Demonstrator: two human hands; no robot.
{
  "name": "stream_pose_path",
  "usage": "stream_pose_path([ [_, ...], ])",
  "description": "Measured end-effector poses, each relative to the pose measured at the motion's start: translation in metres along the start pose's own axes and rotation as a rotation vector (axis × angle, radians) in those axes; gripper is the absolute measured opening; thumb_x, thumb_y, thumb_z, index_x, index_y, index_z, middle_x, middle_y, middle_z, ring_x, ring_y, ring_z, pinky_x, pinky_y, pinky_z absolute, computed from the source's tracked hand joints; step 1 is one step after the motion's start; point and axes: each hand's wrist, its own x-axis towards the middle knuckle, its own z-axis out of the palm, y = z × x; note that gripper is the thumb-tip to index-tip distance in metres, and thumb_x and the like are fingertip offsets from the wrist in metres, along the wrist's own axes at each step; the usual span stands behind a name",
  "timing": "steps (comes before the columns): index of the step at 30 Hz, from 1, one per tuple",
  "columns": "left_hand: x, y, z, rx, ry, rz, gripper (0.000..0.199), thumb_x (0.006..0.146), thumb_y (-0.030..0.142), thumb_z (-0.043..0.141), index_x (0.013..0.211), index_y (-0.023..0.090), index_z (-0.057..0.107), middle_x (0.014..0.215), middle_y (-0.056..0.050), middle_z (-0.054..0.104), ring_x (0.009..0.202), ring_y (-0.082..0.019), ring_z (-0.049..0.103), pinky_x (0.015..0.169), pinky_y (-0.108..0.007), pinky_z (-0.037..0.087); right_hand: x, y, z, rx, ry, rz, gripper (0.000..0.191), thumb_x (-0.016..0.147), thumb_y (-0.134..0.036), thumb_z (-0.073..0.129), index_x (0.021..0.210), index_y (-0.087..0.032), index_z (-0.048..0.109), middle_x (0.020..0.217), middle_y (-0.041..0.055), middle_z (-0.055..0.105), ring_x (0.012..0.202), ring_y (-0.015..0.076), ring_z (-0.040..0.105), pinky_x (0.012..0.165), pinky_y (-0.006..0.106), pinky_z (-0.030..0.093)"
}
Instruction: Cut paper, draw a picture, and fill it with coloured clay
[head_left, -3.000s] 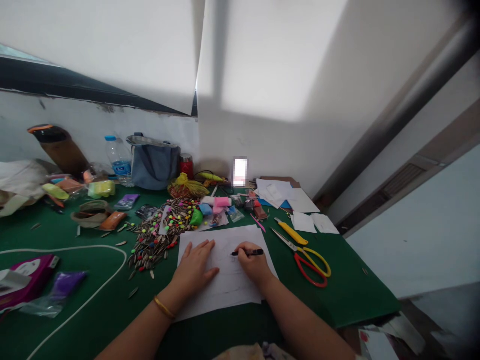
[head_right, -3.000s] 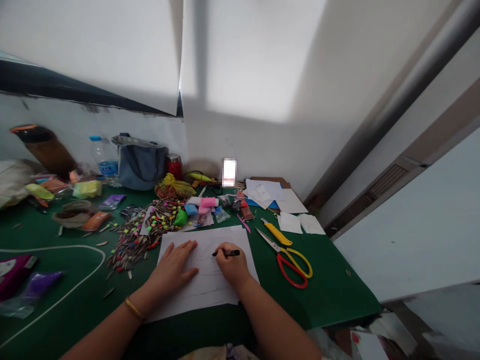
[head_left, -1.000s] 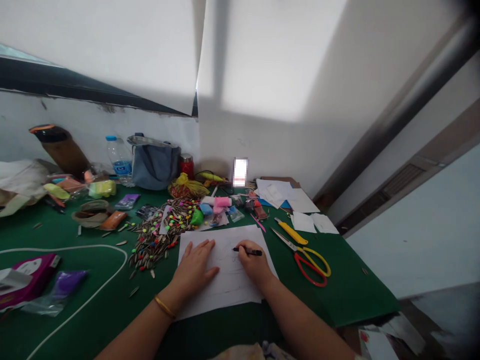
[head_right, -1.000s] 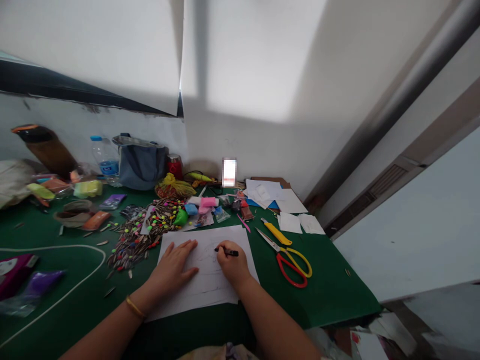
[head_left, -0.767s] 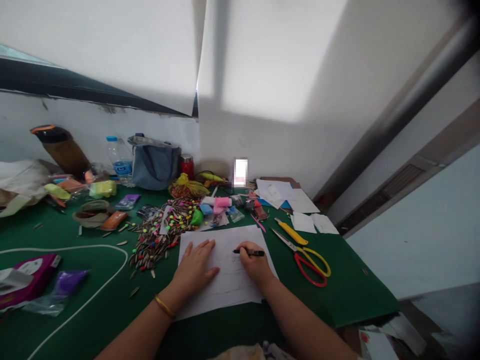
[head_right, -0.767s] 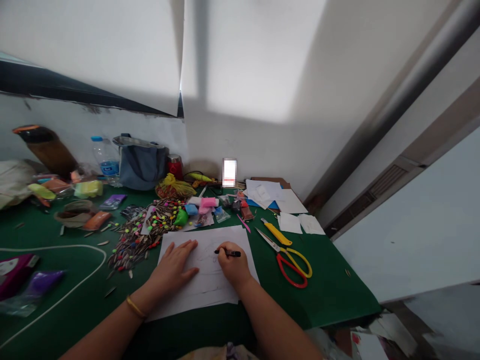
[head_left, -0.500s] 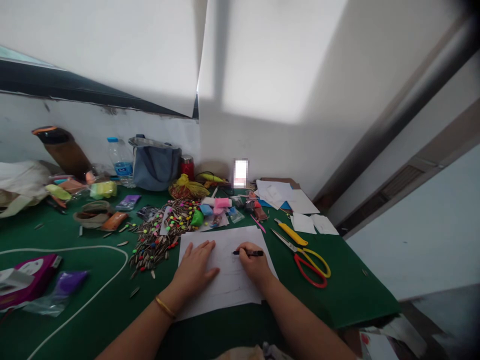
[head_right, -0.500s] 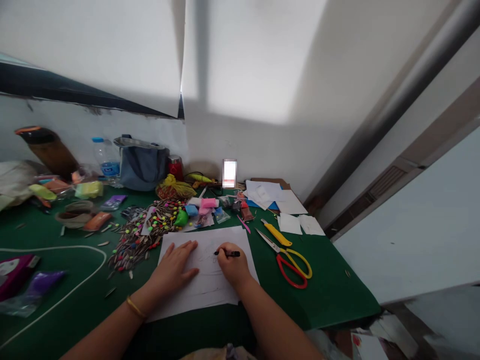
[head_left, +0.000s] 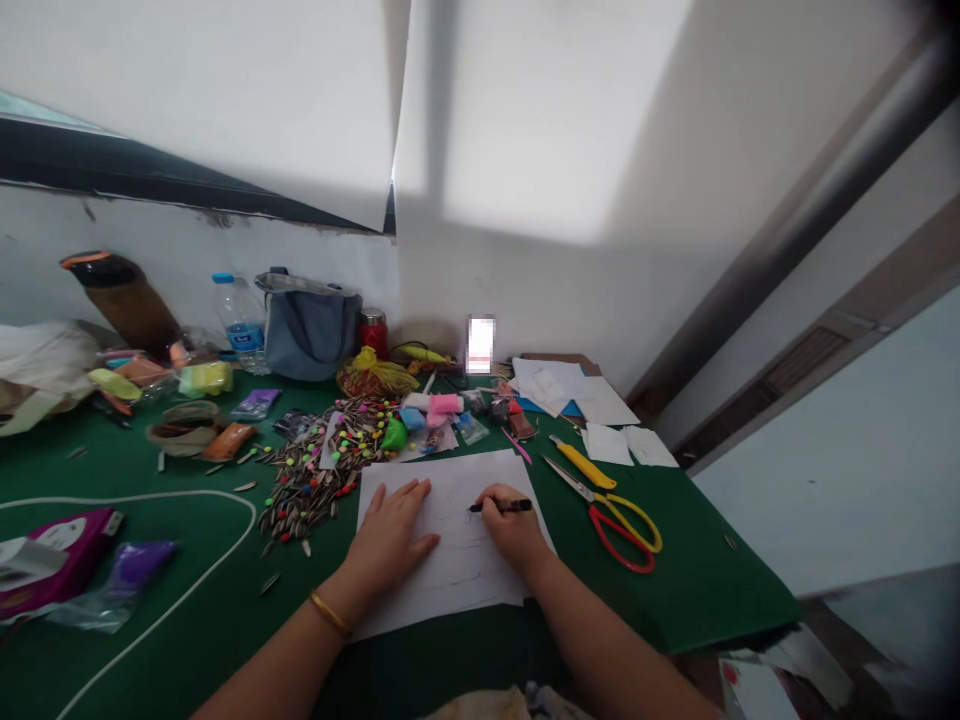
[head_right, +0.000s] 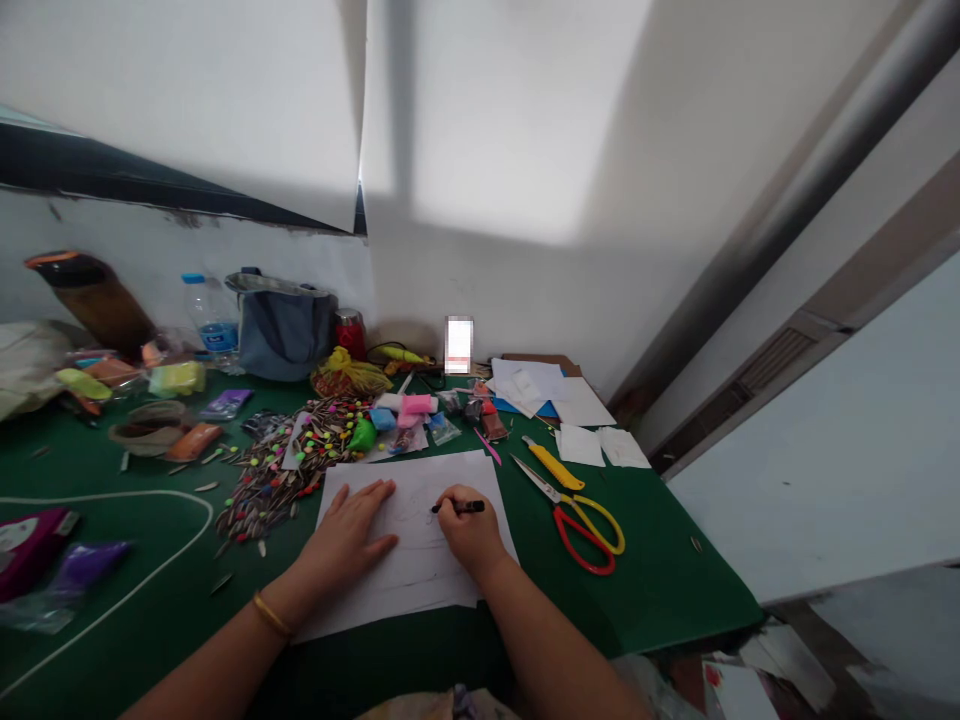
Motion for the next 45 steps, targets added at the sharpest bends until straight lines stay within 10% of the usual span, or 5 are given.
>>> stream_pose_path([
  [19,0.0,-0.003,0.002,-0.002,0.014,0.012,0.074,0.081,0.036,0.06,0.147,0.02,0.033,0.149,-0.011,0.043,0.142,-0.027,0.032,0.119,-0.052,0.008,0.0,0.001,-0.004,0.107,0.021,0.027,0.024,0.085,-0.025,0.045,0.08,-0.02,0.068,0.075,0.002,0.068,0.074,0.018,0.063,0.07,0.027,0.05],
  [28,-0.003,-0.003,0.002,0.018,0.091,0.028,0.072,0.08,0.037,0.062,0.145,0.018,0.038,0.144,-0.01,0.05,0.141,-0.028,0.031,0.119,-0.049,0.014,0.016,-0.001,-0.019,0.227,-0.051,0.064,0.027,0.085,-0.035,0.054,0.104,-0.023,0.07,0.106,0.0053,0.07,0.099,0.0211,0.064,0.09,0.034,0.05],
  [35,-0.006,0.005,-0.009,0.056,0.138,0.056,0.052,0.077,0.042,0.067,0.127,0.028,0.058,0.128,-0.006,0.063,0.13,-0.032,0.044,0.116,-0.059,-0.011,0.025,-0.005,-0.021,0.237,-0.103,0.054,0.024,0.081,-0.034,0.058,0.096,-0.022,0.071,0.097,0.0047,0.072,0.091,0.0204,0.066,0.08,0.032,0.052],
  [45,-0.005,0.003,-0.012,0.089,0.126,-0.017,0.053,0.08,0.043,0.063,0.13,0.028,0.056,0.145,-0.008,0.049,0.14,-0.033,0.034,0.115,-0.063,-0.008,0.017,0.013,-0.005,0.236,-0.03,0.089,0.019,0.081,-0.031,0.055,0.093,-0.021,0.065,0.077,0.0008,0.07,0.067,0.0166,0.064,0.062,0.026,0.05],
])
